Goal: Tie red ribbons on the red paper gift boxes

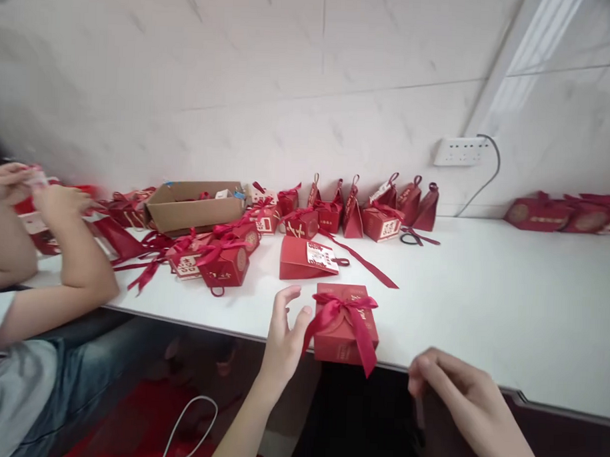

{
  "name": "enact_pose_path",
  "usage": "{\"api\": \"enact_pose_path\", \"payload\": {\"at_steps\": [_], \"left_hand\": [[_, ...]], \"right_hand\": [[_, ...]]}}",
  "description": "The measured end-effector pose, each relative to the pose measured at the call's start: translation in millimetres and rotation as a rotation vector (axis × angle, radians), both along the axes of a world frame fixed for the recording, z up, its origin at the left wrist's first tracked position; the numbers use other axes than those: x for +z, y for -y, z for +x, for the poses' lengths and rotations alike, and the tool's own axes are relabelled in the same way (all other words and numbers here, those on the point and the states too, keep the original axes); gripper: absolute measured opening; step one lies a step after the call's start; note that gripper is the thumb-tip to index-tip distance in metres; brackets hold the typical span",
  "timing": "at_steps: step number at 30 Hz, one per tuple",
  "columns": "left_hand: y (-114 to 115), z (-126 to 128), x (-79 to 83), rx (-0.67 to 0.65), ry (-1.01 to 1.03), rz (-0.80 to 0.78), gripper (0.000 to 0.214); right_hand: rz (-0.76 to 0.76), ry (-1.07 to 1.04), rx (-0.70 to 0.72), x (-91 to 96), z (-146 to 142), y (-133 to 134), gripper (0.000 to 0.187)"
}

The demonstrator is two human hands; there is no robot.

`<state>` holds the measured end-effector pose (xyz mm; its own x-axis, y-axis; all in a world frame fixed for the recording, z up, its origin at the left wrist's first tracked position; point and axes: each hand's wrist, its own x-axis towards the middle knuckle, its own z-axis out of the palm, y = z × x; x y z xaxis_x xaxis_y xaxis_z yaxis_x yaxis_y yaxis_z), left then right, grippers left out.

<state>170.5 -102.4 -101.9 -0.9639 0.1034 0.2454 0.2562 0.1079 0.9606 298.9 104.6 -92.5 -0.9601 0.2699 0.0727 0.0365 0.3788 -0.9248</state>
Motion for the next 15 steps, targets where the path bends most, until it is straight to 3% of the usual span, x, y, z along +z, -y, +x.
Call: {"api": "enact_pose_path", "payload": {"at_steps": [2,4,9,15], "left_hand": [[-3,8,3.3,-0.14,0.042,-0.028,0.032],[-7,12,4.0,-0.211,0.064,-0.003,0.032],[-10,12,6.1,-0.293,0.112,0.079,0.025],[-7,11,16.7,-0.269,0.124,0.056,0.013]], "right_hand": [[0.03,-0.098,-0.119,0.0,-8,-1,0.038],[0.068,-0.152,-0.094,-7.6,-17,-5,0.034],[0.071,-0.128,0.178,-35.1,-38,-10,0.071],[-0.154,-0.151,0.204,-64.6,-66,-4,0.087]]}}
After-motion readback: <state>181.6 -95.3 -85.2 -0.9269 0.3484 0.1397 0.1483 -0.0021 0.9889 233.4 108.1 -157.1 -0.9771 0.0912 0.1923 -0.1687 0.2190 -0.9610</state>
